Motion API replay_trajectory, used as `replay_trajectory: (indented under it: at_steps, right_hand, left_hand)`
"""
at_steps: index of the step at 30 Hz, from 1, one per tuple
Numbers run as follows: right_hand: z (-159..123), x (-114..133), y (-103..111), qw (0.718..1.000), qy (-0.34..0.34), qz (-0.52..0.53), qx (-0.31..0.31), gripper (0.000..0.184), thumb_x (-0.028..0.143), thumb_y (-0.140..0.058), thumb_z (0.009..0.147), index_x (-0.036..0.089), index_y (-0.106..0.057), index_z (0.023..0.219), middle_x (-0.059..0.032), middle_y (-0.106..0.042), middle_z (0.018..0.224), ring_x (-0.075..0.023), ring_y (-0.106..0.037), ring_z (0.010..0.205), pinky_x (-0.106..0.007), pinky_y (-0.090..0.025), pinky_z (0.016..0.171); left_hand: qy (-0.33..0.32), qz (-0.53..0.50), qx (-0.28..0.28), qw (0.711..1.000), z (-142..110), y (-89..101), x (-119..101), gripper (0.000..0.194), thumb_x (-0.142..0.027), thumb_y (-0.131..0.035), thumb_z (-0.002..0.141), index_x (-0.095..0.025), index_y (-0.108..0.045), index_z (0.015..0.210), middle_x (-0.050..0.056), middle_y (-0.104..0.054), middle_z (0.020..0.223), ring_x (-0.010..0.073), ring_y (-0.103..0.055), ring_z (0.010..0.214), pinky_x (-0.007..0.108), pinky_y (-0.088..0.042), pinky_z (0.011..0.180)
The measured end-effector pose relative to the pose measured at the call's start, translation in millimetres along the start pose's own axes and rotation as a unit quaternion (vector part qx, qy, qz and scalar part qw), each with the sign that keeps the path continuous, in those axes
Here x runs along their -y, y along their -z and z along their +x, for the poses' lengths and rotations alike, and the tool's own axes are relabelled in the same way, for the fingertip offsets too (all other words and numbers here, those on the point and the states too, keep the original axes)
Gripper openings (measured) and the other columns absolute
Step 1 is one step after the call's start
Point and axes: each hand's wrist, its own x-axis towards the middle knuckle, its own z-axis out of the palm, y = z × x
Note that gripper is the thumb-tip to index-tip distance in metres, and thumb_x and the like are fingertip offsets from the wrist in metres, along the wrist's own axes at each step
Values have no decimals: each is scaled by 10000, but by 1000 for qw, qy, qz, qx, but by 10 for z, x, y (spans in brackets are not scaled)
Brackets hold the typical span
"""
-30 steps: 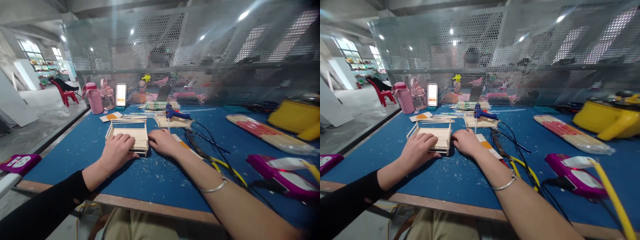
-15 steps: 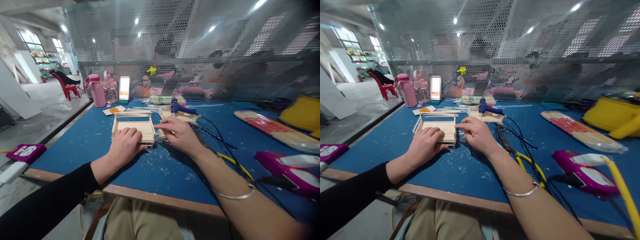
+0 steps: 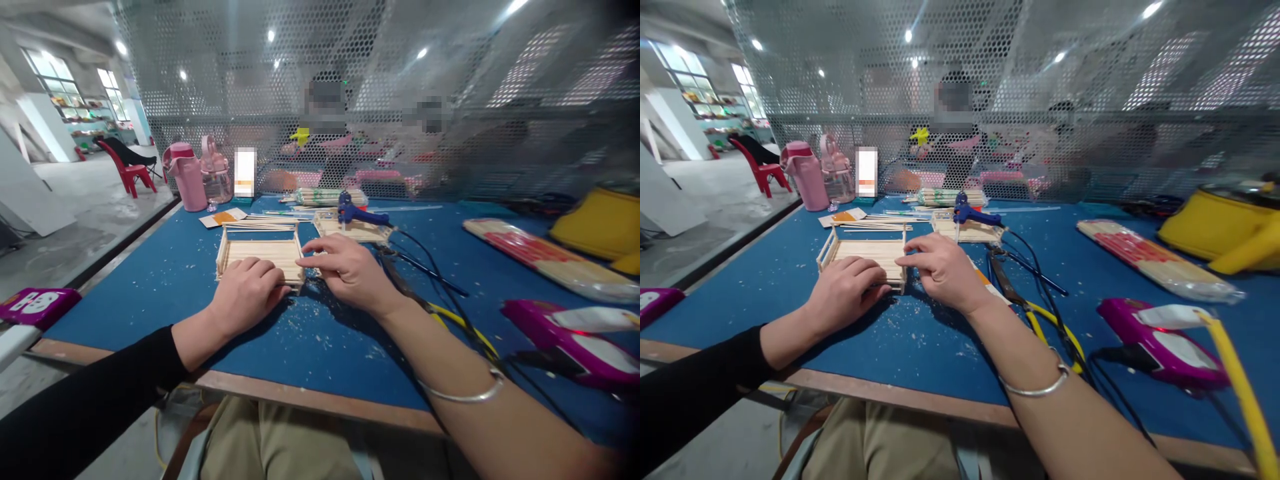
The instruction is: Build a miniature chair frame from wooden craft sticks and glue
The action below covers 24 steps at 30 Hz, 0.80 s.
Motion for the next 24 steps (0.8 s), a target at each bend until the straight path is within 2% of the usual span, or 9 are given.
replay_trajectory:
  at_steps: [8,17,19,21,24]
  right_hand:
    - [-6,-4,-13,1000,-1,10,-5,344,23,-470,756,224,-723,874,-57,-690,899,-166,-598,834,-334,-491,757]
    - [-6,42,7,999,-35,31,9,363,44,-457,754,249,-708,918,-50,-685,943,-176,-601,884,-351,-487,792]
    - [0,67,10,996,-70,54,-14,407,44,-452,730,244,-674,1007,-49,-680,975,-176,-600,891,-346,-482,797]
    - [10,79,15,986,-136,81,-44,420,62,-461,701,216,-640,1048,-46,-677,929,-166,-600,815,-319,-484,737]
    - [25,56,32,957,-265,110,-43,273,134,-490,677,170,-646,897,-25,-644,732,-137,-551,627,-268,-448,588]
  left_hand:
    - [0,-1,-1,1000,0,-2,-6,209,-319,-486,891,-170,-631,871,50,-656,850,195,-574,825,335,-448,715]
    - [-2,6,-7,1000,-6,1,-6,193,-299,-494,883,-171,-636,854,58,-657,835,196,-578,821,333,-458,717]
    - [-1,4,-12,1000,-2,-9,-4,189,-287,-498,880,-169,-639,838,60,-659,826,193,-583,813,331,-464,713]
    - [-3,-3,-27,1000,3,-8,-2,172,-260,-503,875,-165,-638,829,60,-665,834,187,-589,804,326,-474,714]
    - [-34,-17,-96,995,-16,61,5,127,-212,-521,857,-158,-632,884,63,-678,911,183,-603,842,322,-488,746]
